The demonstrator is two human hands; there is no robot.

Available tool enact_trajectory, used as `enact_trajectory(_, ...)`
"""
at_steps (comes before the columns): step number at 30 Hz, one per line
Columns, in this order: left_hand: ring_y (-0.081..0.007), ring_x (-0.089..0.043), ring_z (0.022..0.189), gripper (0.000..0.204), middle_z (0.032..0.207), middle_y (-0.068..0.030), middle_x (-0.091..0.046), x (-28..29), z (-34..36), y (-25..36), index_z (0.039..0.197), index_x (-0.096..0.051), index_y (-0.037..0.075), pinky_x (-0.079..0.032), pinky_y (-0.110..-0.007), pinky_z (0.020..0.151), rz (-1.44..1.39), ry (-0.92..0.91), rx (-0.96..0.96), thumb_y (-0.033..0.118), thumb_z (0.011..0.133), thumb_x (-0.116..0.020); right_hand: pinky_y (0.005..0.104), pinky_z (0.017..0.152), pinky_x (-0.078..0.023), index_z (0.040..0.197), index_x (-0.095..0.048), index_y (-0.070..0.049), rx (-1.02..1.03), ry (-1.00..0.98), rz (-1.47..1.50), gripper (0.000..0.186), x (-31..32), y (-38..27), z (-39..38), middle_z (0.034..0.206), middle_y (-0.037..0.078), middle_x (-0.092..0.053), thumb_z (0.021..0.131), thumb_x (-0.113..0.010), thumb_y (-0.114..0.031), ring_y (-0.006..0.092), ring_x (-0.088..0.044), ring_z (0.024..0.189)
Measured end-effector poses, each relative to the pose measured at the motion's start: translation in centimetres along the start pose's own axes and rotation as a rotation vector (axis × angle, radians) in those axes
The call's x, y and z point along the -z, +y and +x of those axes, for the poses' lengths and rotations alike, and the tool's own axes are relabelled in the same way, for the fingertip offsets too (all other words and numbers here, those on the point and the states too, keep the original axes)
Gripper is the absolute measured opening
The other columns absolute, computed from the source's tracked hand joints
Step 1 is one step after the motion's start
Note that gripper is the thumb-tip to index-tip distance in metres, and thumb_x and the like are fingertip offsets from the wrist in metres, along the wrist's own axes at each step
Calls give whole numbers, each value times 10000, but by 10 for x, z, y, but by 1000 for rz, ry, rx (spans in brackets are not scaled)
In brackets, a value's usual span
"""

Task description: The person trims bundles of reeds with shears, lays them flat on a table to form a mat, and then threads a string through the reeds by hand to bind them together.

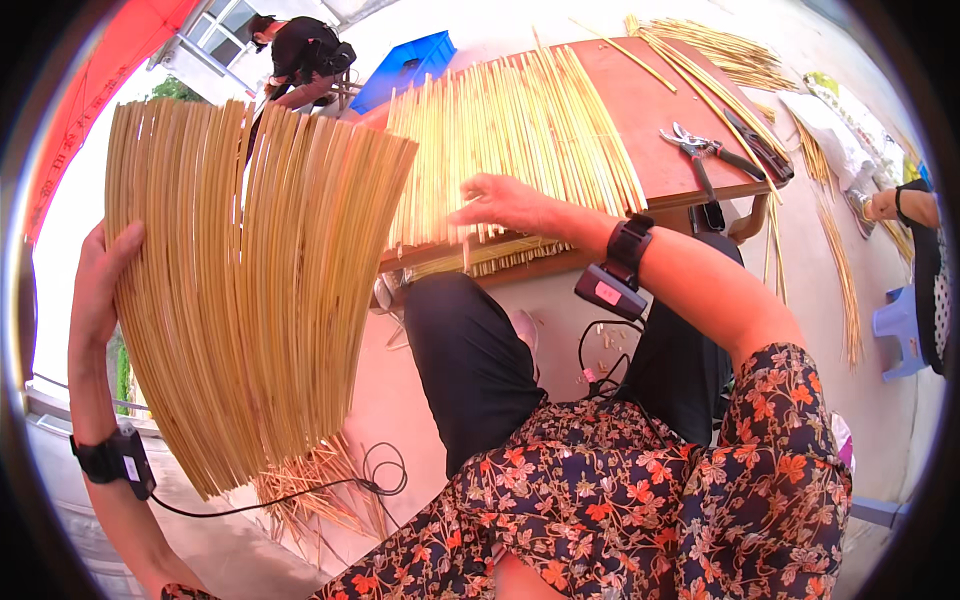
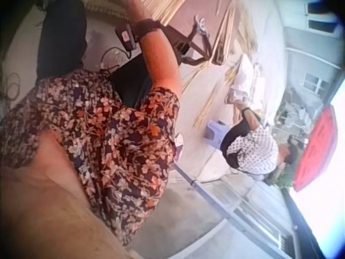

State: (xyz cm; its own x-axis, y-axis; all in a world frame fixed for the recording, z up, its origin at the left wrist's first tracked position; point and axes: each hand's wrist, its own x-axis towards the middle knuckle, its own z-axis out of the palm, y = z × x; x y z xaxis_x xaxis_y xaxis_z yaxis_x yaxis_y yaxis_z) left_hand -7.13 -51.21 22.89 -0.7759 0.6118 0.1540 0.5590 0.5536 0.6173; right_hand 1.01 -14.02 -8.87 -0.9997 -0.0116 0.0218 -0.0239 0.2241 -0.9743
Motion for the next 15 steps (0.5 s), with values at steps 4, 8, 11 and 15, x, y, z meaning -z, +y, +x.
enact_trajectory(4,-104,-668,821,489,975,-74,-682,25,36,38,1153,-575,-33,-548,-253,737,37,-73,-80,388,917,-654,387,1102,-342,1491,-214,57,49,-137,309,929,-40,-8,12,1488,207,-367,840,-736,-352,262,-402,1335)
enact_trajectory(8,-76,-663,818,432,979,-42,-686,50,73,53,1166,-586,-1,-546,-242,750,5,-87,-123,359,934,-643,394,1061,-378,1517,-196,-21,54,-163,651,898,-52,-30,29,1469,141,-396,848,-726,-302,226,-403,1317)
enact_trajectory(11,-74,-662,843,415,994,-35,-684,51,84,72,1167,-596,15,-547,-244,763,88,-46,-212,355,935,-643,361,977,-445,1414,-426,-27,92,-176,794,659,-55,-62,21,1296,93,-559,852,-709,-222,182,-515,1195)
enact_trajectory(15,-64,-626,888,390,993,-1,-673,32,128,79,1186,-601,20,-493,-251,836,284,-72,-365,313,933,-643,278,693,-532,1058,-674,-17,114,-36,512,267,-68,-67,8,977,55,-689,823,-718,-136,137,-650,885)
